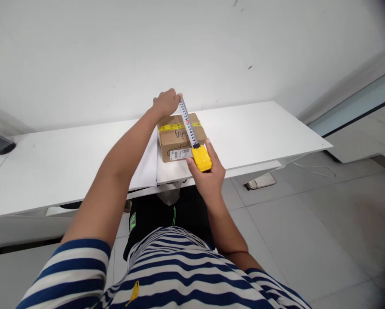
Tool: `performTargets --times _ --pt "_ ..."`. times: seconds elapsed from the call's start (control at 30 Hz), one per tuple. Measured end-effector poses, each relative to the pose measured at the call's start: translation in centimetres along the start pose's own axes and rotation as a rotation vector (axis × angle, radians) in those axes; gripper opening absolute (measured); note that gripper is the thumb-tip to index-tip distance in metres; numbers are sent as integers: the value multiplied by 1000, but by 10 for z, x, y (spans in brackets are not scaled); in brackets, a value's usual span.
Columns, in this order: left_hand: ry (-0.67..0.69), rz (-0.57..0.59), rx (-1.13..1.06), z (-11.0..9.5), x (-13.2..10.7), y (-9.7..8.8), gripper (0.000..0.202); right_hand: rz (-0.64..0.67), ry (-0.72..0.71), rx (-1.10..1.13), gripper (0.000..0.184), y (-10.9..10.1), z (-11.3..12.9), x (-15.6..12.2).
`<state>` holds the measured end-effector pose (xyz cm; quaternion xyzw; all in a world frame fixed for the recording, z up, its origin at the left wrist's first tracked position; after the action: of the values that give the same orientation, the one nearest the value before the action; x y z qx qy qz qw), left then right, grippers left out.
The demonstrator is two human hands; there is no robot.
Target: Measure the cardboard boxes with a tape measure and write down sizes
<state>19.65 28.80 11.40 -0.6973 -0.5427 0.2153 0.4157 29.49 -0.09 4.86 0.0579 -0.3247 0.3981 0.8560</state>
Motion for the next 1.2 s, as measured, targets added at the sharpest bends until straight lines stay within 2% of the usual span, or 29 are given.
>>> performTargets --times 0.07,0.13,0.3,0.47,0.6,0.77,0.87,0.93,1.03,1.13,1.2 --pt "-27 51 185 8 1 20 39 40 131 16 68 11 -10 -1" --pt "-13 96 243 13 -3 29 43 58 187 33 67 14 -12 2" --pt "50 173 278 14 -20 29 40 47 244 51 66 19 -12 6" --pt "97 241 206 7 -31 35 34 -2 260 76 68 32 -14 14" --pt "121 231 196 5 -33 37 31 -14 290 139 65 36 -18 18" --pt "85 217 191 11 -30 38 34 -32 295 170 68 32 -25 19" --pt "82 158 182 11 -30 33 36 -26 279 165 70 33 -29 22" --pt "132 69 181 2 -36 23 39 -10 229 147 70 34 -29 27" --pt "306 -39 184 -28 -63 11 40 29 64 104 66 38 -19 37" --pt "443 -13 89 -53 -101 5 45 7 -69 90 71 33 -7 41" --pt "476 13 0 -61 -119 0 56 -29 -103 104 74 26 -3 39"
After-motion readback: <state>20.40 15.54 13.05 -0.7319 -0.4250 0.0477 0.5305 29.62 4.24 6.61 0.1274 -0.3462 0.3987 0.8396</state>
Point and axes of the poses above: each hand's wrist, its own x-axis towards the middle knuckle, its own y-axis out of the palm, z = x × y, the point moved 10 cm from there along x, towards the middle knuckle, and after that the axes turned 4 degrees about -y, right-handed, at the moved point
